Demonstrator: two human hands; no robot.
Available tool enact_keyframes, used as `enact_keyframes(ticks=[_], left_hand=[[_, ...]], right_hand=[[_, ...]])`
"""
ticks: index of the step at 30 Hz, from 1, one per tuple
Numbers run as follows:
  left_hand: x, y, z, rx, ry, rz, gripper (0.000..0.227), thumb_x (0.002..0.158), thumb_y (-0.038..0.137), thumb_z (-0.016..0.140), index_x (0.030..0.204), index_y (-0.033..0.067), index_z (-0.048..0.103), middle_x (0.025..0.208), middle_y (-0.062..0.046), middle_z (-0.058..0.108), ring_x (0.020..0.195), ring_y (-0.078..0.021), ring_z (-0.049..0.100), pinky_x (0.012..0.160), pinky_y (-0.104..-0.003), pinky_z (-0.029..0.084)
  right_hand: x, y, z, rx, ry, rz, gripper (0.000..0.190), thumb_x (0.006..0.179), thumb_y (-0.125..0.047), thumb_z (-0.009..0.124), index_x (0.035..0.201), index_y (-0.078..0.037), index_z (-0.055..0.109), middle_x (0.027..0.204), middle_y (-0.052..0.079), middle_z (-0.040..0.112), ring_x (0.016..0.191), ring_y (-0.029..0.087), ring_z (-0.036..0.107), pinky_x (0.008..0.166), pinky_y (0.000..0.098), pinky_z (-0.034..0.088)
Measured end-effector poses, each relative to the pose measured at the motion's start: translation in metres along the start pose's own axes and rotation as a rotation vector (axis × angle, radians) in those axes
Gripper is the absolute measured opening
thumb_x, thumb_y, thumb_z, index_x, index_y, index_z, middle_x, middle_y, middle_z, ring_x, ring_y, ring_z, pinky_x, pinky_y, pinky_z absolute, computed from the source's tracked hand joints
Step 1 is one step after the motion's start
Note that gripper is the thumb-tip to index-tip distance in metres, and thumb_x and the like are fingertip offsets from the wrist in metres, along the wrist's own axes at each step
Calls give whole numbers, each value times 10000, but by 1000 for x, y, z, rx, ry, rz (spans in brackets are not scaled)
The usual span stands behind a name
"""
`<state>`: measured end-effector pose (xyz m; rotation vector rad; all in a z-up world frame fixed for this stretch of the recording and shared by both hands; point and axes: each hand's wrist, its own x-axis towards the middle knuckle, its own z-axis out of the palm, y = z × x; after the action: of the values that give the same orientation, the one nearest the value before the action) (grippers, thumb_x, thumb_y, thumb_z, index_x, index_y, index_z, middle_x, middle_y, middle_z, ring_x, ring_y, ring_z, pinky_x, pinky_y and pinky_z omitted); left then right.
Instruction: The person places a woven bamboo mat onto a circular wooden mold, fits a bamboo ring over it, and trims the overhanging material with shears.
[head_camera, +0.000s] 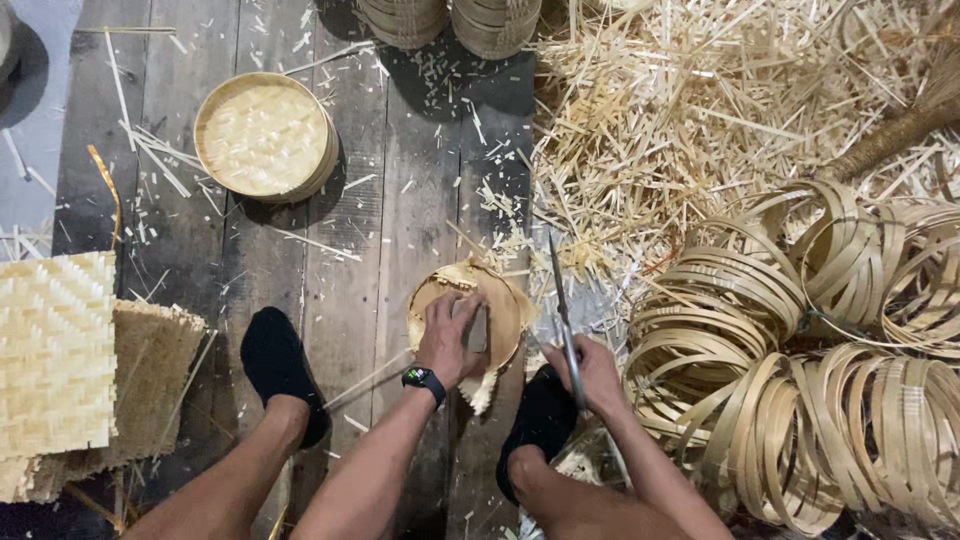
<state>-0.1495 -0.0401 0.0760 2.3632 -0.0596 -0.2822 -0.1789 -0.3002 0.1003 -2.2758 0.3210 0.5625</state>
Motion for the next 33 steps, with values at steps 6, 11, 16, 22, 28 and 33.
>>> enact_keyframes(ticks=[6,11,16,22,28,33], left_hand=[[11,15,22,6,227,-202,1039,527,177,896,1473,224,467,1273,-192,468,1215,-414,430,1083,-529,366],[7,27,27,1,262,-238,998,508,239,929,1412,246,506,1201,-162,468,1167,-382,447,1034,-509,385],[7,27,28,46,261,-215,1017,493,285,936,1410,231,499,1178,-160,463,1149,-384,445,1018,-510,388],[4,32,30,82,263,-240,989,525,319,923,1411,210,497,1166,-168,461,1141,-383,444,1012,-509,389],[6,30,22,86,199,-224,990,531,322,913,1420,214,489,1142,-170,468,1109,-389,459,984,-515,402],[8,24,19,83,181,-139,1000,526,249,896,1435,198,481,1145,-184,485,1106,-400,475,946,-532,410]], right_hand=[[-5,31,5,-485,174,-200,596,896,-555,639,1099,4,605,941,190,602,868,354,618,773,491,509],[24,26,18,-750,1,-82,647,839,-514,668,1117,59,554,1041,223,590,984,357,604,882,470,506],[28,23,20,-675,65,-52,561,840,-399,700,1170,35,566,1029,202,608,959,335,624,832,454,531],[38,41,30,-794,87,-127,424,824,-389,704,952,1,600,871,157,605,800,283,595,714,425,525],[52,56,6,-733,34,-141,255,951,-299,598,1022,-54,606,836,98,565,682,193,523,553,378,479],[65,37,0,-1006,-67,-136,557,971,-606,578,979,-51,626,826,98,556,697,202,524,612,366,491]])
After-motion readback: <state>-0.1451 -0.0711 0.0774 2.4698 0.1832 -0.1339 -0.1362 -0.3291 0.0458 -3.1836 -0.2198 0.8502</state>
